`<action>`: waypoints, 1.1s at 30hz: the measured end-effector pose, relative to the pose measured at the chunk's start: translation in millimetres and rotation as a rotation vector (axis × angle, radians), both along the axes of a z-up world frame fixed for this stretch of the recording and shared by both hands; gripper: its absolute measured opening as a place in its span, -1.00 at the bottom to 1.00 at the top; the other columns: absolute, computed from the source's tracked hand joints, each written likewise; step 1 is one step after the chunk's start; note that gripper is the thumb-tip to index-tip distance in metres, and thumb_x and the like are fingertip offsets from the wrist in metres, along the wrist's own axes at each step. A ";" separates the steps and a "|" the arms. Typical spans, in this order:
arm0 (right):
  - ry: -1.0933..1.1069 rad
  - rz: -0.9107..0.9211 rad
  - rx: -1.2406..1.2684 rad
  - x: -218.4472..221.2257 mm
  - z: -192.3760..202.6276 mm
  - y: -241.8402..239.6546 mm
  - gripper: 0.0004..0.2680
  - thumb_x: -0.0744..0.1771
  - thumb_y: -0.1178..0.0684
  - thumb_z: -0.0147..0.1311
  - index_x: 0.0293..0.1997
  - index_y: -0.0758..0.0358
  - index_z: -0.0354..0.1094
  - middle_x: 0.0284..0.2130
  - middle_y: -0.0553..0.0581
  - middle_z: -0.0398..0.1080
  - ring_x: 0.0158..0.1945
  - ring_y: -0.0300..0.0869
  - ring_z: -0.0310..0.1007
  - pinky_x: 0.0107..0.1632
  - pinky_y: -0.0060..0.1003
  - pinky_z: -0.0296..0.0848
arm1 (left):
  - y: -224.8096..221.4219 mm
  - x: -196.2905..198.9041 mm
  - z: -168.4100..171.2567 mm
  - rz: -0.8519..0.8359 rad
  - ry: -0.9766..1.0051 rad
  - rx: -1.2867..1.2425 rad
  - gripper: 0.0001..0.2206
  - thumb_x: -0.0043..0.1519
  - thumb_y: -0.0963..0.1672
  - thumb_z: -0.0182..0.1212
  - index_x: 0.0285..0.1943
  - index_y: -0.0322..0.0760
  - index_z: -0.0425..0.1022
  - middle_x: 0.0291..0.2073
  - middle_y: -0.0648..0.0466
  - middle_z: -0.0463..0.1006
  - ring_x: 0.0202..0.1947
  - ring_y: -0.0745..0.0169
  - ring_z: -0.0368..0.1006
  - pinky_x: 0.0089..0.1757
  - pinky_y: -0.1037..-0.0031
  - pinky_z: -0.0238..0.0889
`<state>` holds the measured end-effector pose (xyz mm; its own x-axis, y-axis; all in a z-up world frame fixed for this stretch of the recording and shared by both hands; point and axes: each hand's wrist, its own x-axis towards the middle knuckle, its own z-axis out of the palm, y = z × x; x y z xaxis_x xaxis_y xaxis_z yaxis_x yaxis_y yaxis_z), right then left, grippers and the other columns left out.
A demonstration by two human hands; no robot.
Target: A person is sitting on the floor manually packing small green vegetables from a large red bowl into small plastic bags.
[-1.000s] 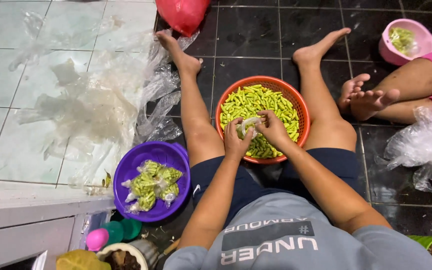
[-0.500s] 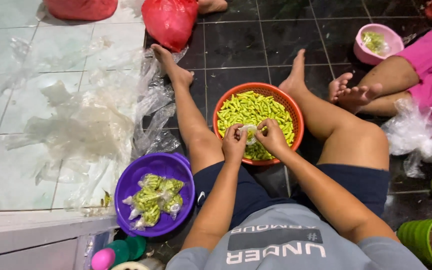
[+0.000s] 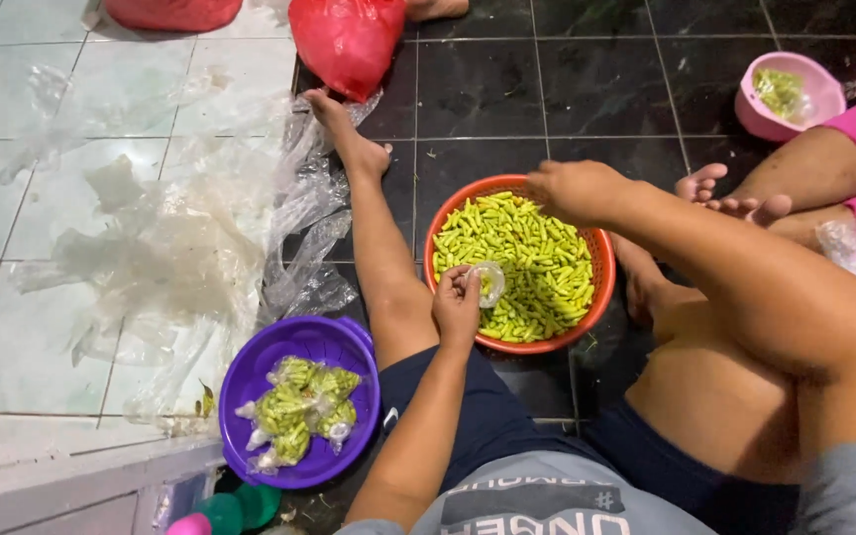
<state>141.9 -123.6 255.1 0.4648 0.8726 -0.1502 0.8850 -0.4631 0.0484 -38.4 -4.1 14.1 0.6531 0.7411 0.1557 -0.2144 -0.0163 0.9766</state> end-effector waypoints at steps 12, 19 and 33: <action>-0.038 0.006 -0.261 80.7 -165.5 28.9 -0.80 0.33 -0.15 0.00 0.03 -0.20 0.42 -0.01 -0.10 0.48 0.08 -0.15 0.54 -0.07 -0.16 0.60 | 6.8 12.2 -1.0 -0.049 0.100 -0.028 -0.90 0.28 -0.19 0.29 -0.07 -0.33 0.58 -0.51 0.11 0.50 -0.52 0.45 0.42 -0.43 0.62 0.35; -0.147 0.085 -0.021 94.8 -198.4 -1.3 -0.77 0.31 0.02 -0.04 0.08 -0.01 0.31 -0.05 0.04 0.37 0.03 -0.01 0.48 -0.15 -0.08 0.57 | 5.9 21.8 -11.9 -0.042 0.134 0.140 -0.89 0.28 -0.17 0.26 -0.12 -0.34 0.58 -0.54 0.01 0.56 -0.58 0.32 0.46 -0.49 0.55 0.35; -0.026 0.056 -0.454 27.9 -243.4 -70.6 -0.75 0.38 -0.24 -0.02 0.08 -0.04 0.36 -0.03 0.06 0.35 0.02 0.05 0.47 -0.06 0.03 0.50 | -14.0 26.6 -27.2 0.136 0.044 0.427 -0.87 0.27 -0.14 0.32 -0.13 -0.33 0.57 -0.52 -0.02 0.50 -0.52 0.11 0.47 -0.43 0.44 0.33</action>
<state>169.8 -194.2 11.7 0.4276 0.7449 -0.5122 0.9038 -0.3416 0.2576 -11.8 -18.0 -13.2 0.5667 0.6961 0.4407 -0.1411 -0.4450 0.8844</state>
